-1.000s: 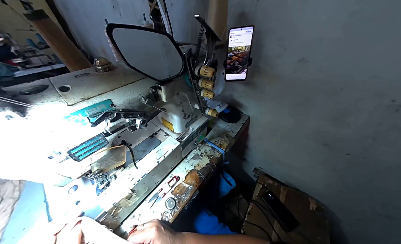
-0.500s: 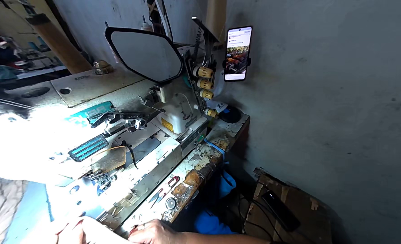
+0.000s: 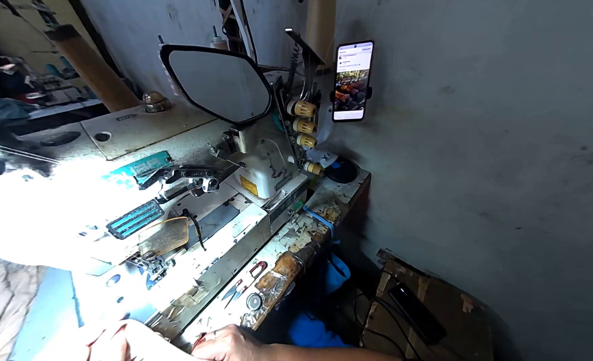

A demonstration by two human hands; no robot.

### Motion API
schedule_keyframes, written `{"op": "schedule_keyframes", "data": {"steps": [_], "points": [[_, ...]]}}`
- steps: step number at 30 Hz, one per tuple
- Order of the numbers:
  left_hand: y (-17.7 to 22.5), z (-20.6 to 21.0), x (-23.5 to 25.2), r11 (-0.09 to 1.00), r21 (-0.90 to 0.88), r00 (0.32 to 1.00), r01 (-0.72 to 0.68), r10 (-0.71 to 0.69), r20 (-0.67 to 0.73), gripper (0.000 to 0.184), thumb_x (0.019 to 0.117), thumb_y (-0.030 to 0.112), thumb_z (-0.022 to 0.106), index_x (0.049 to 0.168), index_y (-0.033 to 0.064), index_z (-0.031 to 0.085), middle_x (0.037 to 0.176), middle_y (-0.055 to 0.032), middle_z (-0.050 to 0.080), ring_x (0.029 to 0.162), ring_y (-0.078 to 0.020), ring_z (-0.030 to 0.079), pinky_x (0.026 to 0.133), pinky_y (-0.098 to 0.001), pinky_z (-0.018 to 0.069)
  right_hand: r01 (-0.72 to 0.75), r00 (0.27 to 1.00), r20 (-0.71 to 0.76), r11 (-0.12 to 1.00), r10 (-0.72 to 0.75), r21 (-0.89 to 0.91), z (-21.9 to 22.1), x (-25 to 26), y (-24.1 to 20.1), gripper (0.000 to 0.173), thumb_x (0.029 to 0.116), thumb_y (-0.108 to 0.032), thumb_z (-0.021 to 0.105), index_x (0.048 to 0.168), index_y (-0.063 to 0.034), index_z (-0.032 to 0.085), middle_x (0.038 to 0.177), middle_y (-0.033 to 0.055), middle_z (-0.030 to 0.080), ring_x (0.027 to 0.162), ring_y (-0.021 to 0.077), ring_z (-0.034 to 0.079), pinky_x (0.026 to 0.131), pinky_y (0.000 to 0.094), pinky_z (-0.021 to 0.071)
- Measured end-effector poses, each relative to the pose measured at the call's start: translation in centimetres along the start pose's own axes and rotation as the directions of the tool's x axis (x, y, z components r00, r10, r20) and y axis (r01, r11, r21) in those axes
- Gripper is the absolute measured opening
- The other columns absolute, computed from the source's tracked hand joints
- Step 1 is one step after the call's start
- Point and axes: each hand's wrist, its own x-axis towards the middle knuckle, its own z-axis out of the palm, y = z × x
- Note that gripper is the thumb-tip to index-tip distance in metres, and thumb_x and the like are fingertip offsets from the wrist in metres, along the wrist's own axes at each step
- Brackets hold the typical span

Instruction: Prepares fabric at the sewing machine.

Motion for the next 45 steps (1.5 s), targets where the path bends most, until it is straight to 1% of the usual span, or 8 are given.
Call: {"op": "schedule_keyframes", "data": {"steps": [12, 16, 20, 25, 28, 34, 37, 45], "points": [[-0.08, 0.01, 0.10, 0.999, -0.020, 0.999, -0.028, 0.028, 0.016, 0.015, 0.0978, 0.001, 0.054, 0.093, -0.0106, 0.062, 0.089, -0.0029, 0.066, 0.083, 0.0017, 0.061, 0.079, -0.0180, 0.0512, -0.001, 1.000, -0.003, 1.000, 0.001, 0.009, 0.00, -0.04, -0.01, 0.032, 0.0990, -0.007, 0.054, 0.073, 0.0094, 0.063, 0.064, 0.0170, 0.060, 0.063, 0.0220, 0.061, 0.062, 0.0333, 0.0490], [0.18, 0.05, 0.10, 0.999, -0.034, 1.000, -0.022, 0.022, 0.012, 0.011, 0.0967, 0.000, 0.053, 0.096, -0.0055, 0.063, 0.094, 0.0040, 0.067, 0.087, 0.0073, 0.060, 0.081, -0.0140, 0.0507, 0.000, 1.000, -0.001, 1.000, 0.000, 0.008, -0.03, -0.02, -0.03, 0.032, 0.0990, -0.007, 0.054, 0.074, 0.0096, 0.064, 0.066, 0.0174, 0.061, 0.065, 0.0223, 0.063, 0.063, 0.0335, 0.0500], [0.20, 0.14, 0.04, 0.999, -0.037, 1.000, -0.019, 0.019, -0.009, 0.010, 0.0958, -0.001, 0.054, 0.094, -0.0037, 0.063, 0.095, 0.0054, 0.066, 0.091, 0.0074, 0.060, 0.083, -0.0140, 0.0499, -0.003, 1.000, 0.001, 1.000, 0.003, 0.006, -0.02, -0.06, -0.03, 0.033, 0.0997, -0.008, 0.053, 0.074, 0.0097, 0.064, 0.066, 0.0176, 0.061, 0.065, 0.0232, 0.063, 0.063, 0.0344, 0.0499], [0.04, 0.06, 0.02, 1.000, -0.008, 1.000, 0.001, -0.001, 0.004, 0.014, 0.0970, 0.000, 0.053, 0.094, -0.0111, 0.061, 0.088, -0.0024, 0.066, 0.080, 0.0021, 0.061, 0.077, -0.0180, 0.0524, -0.004, 1.000, -0.001, 1.000, 0.004, 0.004, -0.01, -0.04, -0.07, 0.033, 0.0997, -0.009, 0.053, 0.073, 0.0092, 0.064, 0.065, 0.0169, 0.060, 0.064, 0.0228, 0.062, 0.062, 0.0346, 0.0493], [0.12, 0.11, -0.06, 1.000, -0.011, 1.000, 0.005, -0.006, -0.006, 0.011, 0.0963, 0.000, 0.053, 0.095, -0.0080, 0.061, 0.091, 0.0018, 0.067, 0.085, 0.0055, 0.061, 0.080, -0.0155, 0.0520, -0.004, 1.000, 0.003, 1.000, 0.004, 0.002, -0.06, -0.03, -0.11, 0.033, 0.0997, -0.008, 0.053, 0.073, 0.0092, 0.064, 0.065, 0.0169, 0.060, 0.064, 0.0227, 0.062, 0.063, 0.0344, 0.0497], [-0.06, 0.05, 0.05, 1.000, 0.004, 1.000, -0.006, 0.006, 0.005, 0.014, 0.0976, 0.000, 0.053, 0.093, -0.0111, 0.061, 0.087, -0.0038, 0.065, 0.080, 0.0001, 0.061, 0.077, -0.0196, 0.0525, 0.008, 1.000, -0.005, 1.000, -0.008, 0.013, -0.04, 0.04, -0.13, 0.032, 0.0990, -0.007, 0.055, 0.073, 0.0093, 0.063, 0.065, 0.0169, 0.061, 0.064, 0.0220, 0.062, 0.062, 0.0333, 0.0496], [0.19, 0.05, 0.06, 1.000, 0.015, 1.000, -0.021, 0.021, -0.003, 0.013, 0.0962, 0.000, 0.054, 0.093, -0.0099, 0.061, 0.091, -0.0010, 0.067, 0.087, 0.0052, 0.061, 0.082, -0.0150, 0.0507, 0.005, 1.000, 0.002, 1.000, -0.005, 0.009, -0.07, 0.07, -0.24, 0.032, 0.0990, -0.007, 0.054, 0.073, 0.0098, 0.063, 0.066, 0.0173, 0.061, 0.065, 0.0227, 0.062, 0.063, 0.0337, 0.0499], [0.49, 0.02, 0.18, 0.998, 0.044, 0.999, -0.040, 0.039, 0.016, 0.016, 0.0979, 0.000, 0.054, 0.092, -0.0135, 0.061, 0.087, -0.0065, 0.067, 0.085, 0.0009, 0.062, 0.081, -0.0177, 0.0510, -0.002, 1.000, 0.005, 1.000, 0.002, 0.009, -0.05, -0.02, -0.14, 0.033, 0.0993, -0.008, 0.054, 0.073, 0.0097, 0.063, 0.066, 0.0176, 0.061, 0.064, 0.0228, 0.062, 0.062, 0.0339, 0.0493]]}}
